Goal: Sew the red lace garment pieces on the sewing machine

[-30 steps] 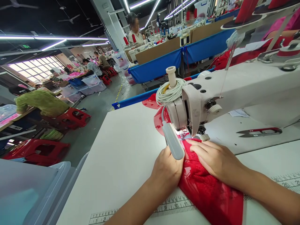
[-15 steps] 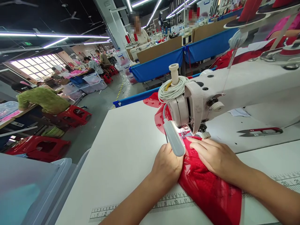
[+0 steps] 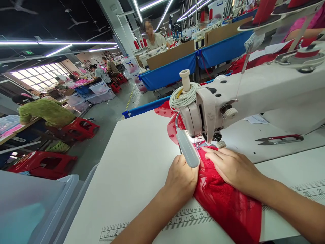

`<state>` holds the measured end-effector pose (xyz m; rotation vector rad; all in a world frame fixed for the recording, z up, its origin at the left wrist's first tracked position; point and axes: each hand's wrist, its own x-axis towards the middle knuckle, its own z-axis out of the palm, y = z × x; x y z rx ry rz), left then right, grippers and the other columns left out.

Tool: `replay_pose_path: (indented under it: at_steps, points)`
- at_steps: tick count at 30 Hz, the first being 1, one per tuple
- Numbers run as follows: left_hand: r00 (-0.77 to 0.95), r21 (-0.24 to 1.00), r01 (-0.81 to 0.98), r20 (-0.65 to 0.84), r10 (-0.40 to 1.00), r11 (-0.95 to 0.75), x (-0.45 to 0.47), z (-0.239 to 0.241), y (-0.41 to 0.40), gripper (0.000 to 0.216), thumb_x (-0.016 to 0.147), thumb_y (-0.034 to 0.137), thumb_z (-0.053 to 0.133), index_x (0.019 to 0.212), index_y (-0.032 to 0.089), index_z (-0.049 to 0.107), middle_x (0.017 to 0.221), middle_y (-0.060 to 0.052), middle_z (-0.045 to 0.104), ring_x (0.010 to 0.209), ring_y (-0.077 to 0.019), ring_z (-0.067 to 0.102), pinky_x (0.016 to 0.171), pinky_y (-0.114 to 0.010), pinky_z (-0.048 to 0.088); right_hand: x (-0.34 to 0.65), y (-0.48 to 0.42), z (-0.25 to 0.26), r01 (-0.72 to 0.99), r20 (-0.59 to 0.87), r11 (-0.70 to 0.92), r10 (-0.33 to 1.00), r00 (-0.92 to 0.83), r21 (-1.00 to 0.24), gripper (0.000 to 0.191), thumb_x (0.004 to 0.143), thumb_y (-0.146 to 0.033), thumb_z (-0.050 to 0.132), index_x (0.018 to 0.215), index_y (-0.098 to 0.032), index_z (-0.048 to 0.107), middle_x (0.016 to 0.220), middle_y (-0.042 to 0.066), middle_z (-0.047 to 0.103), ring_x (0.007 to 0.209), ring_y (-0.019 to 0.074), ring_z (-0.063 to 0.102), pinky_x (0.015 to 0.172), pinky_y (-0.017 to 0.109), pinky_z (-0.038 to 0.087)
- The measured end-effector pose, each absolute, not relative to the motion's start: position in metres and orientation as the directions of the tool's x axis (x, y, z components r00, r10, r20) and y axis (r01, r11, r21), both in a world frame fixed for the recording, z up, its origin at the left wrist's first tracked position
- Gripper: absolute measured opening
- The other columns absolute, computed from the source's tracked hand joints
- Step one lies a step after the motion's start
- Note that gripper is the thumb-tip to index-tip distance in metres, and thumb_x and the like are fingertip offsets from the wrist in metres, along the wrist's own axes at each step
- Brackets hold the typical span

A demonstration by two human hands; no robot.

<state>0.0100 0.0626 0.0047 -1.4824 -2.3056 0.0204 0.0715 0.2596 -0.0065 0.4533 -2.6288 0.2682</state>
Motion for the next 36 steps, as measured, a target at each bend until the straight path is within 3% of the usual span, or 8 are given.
replay_pose_path:
  at_steps: [4, 11, 21, 24, 28, 31, 36]
  points:
    - [-0.373, -0.219, 0.868, 0.304, 0.876, 0.446, 0.009, 0.007, 0.064, 0.033, 0.088, -0.001, 0.034, 0.105, 0.013, 0.058, 0.095, -0.011, 0.066, 0.074, -0.0213, 0.058, 0.065, -0.035, 0.044, 0.071, 0.26, -0.009, -0.31, 0.409, 0.938, -0.224, -0.885, -0.156, 0.037, 0.083, -0.005, 0.038, 0.105, -0.02, 0.065, 0.105, 0.007, 0.072, 0.083, 0.0198, 0.065, 0.059, 0.029, 0.051]
    - [-0.375, -0.213, 0.871, 0.291, 0.88, 0.442, 0.006, 0.007, 0.063, 0.035, 0.086, -0.002, 0.035, 0.104, 0.014, 0.06, 0.098, -0.012, 0.066, 0.086, -0.0249, 0.061, 0.074, -0.039, 0.045, 0.069, 0.259, -0.011, -0.264, 0.368, 0.946, -0.182, -0.912, -0.186, 0.038, 0.082, -0.007, 0.037, 0.104, -0.022, 0.064, 0.113, 0.007, 0.07, 0.085, 0.02, 0.064, 0.062, 0.03, 0.051]
    - [-0.38, -0.199, 0.875, 0.281, 0.881, 0.441, 0.007, 0.007, 0.063, 0.034, 0.085, -0.003, 0.037, 0.099, 0.016, 0.061, 0.095, -0.011, 0.066, 0.096, -0.0272, 0.06, 0.082, -0.043, 0.046, 0.067, 0.261, -0.009, -0.263, 0.328, 0.946, -0.192, -0.925, -0.19, 0.034, 0.086, -0.009, 0.036, 0.104, -0.021, 0.062, 0.099, 0.008, 0.07, 0.078, 0.0214, 0.063, 0.059, 0.032, 0.048]
    - [-0.364, -0.201, 0.876, 0.321, 0.874, 0.438, 0.004, 0.008, 0.064, 0.033, 0.086, -0.001, 0.036, 0.097, 0.015, 0.062, 0.095, -0.012, 0.066, 0.095, -0.0268, 0.059, 0.081, -0.043, 0.046, 0.065, 0.262, -0.009, -0.278, 0.328, 0.945, -0.211, -0.921, -0.174, 0.031, 0.091, -0.013, 0.035, 0.104, -0.02, 0.062, 0.094, 0.008, 0.07, 0.074, 0.0214, 0.061, 0.059, 0.032, 0.048]
    - [-0.293, -0.157, 0.917, 0.36, 0.886, 0.367, 0.002, 0.015, 0.064, 0.03, 0.092, 0.002, 0.033, 0.088, 0.014, 0.061, 0.082, -0.008, 0.063, 0.082, -0.0216, 0.058, 0.069, -0.034, 0.046, 0.064, 0.264, -0.004, -0.378, 0.385, 0.906, -0.286, -0.877, -0.189, 0.028, 0.096, -0.022, 0.038, 0.109, -0.017, 0.062, 0.112, 0.012, 0.068, 0.078, 0.022, 0.061, 0.068, 0.036, 0.053]
    - [-0.239, -0.072, 0.959, 0.32, 0.917, 0.275, 0.004, 0.022, 0.063, 0.035, 0.095, 0.009, 0.029, 0.075, 0.016, 0.056, 0.069, -0.004, 0.056, 0.064, -0.0166, 0.051, 0.056, -0.029, 0.04, 0.067, 0.266, -0.002, -0.436, 0.44, 0.88, -0.322, -0.838, -0.186, 0.028, 0.095, -0.021, 0.041, 0.113, -0.015, 0.061, 0.122, 0.014, 0.065, 0.084, 0.0227, 0.062, 0.075, 0.039, 0.055]
    - [-0.352, 0.085, 0.936, 0.272, 0.896, 0.342, 0.01, 0.029, 0.06, 0.049, 0.103, 0.038, 0.018, 0.079, 0.017, 0.055, 0.071, -0.003, 0.059, 0.06, -0.0159, 0.049, 0.059, -0.03, 0.043, 0.077, 0.269, -0.002, -0.543, 0.522, 0.823, -0.393, -0.756, -0.166, 0.034, 0.09, -0.008, 0.038, 0.109, -0.017, 0.065, 0.121, 0.011, 0.066, 0.104, 0.0237, 0.062, 0.084, 0.039, 0.055]
